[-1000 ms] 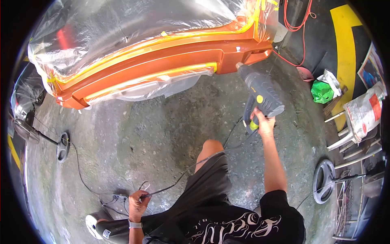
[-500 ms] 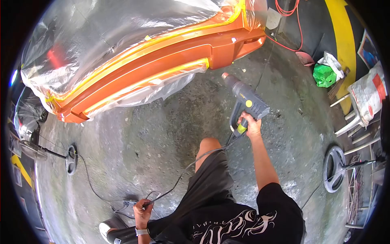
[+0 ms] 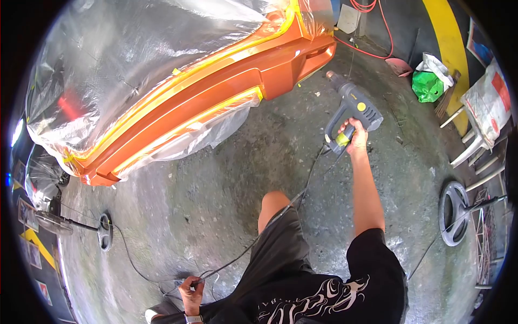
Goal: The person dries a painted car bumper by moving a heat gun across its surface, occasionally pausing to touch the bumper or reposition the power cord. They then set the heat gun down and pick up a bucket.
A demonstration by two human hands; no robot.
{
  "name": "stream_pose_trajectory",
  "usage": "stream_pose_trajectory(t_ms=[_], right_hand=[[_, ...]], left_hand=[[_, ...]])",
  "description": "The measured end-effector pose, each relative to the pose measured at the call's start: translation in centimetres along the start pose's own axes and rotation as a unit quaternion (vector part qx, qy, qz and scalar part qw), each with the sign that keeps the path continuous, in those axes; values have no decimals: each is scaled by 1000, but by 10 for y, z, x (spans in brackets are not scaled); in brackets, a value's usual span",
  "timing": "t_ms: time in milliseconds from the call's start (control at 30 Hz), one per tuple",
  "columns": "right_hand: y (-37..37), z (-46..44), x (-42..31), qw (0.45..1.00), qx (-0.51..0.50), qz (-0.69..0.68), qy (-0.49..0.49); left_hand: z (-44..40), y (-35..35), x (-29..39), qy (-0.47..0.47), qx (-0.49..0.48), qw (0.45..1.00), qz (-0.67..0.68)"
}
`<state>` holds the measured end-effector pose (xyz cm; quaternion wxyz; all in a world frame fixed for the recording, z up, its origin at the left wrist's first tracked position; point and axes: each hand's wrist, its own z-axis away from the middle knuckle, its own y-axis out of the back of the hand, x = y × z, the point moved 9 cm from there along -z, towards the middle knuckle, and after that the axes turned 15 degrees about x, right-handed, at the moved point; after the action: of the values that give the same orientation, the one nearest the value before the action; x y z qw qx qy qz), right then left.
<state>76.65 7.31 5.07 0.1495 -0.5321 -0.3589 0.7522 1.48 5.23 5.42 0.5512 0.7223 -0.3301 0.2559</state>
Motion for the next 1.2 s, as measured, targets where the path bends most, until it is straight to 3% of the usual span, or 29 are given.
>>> stream_pose_trajectory(t_ms=[267,500,800,867,1200], right_hand=[[22,-92,-12,993,14,-71,-94],[4,-121,-66,996,-30,-54,-65],[-42,-50,-126,987,-150,56,-23],[-61,-12,-141,983,-141,116,32],[-184,106,-141,909,-238,331,93]], left_hand=[[-4,-5,18,-16,5,1000,-1],[-8,-21,28,-21,-15,1000,2],[-14,-29,17,-23,-35,999,4],[-16,-27,15,-7,-50,999,-11],[-37,2,20,-48,-42,997,-41]])
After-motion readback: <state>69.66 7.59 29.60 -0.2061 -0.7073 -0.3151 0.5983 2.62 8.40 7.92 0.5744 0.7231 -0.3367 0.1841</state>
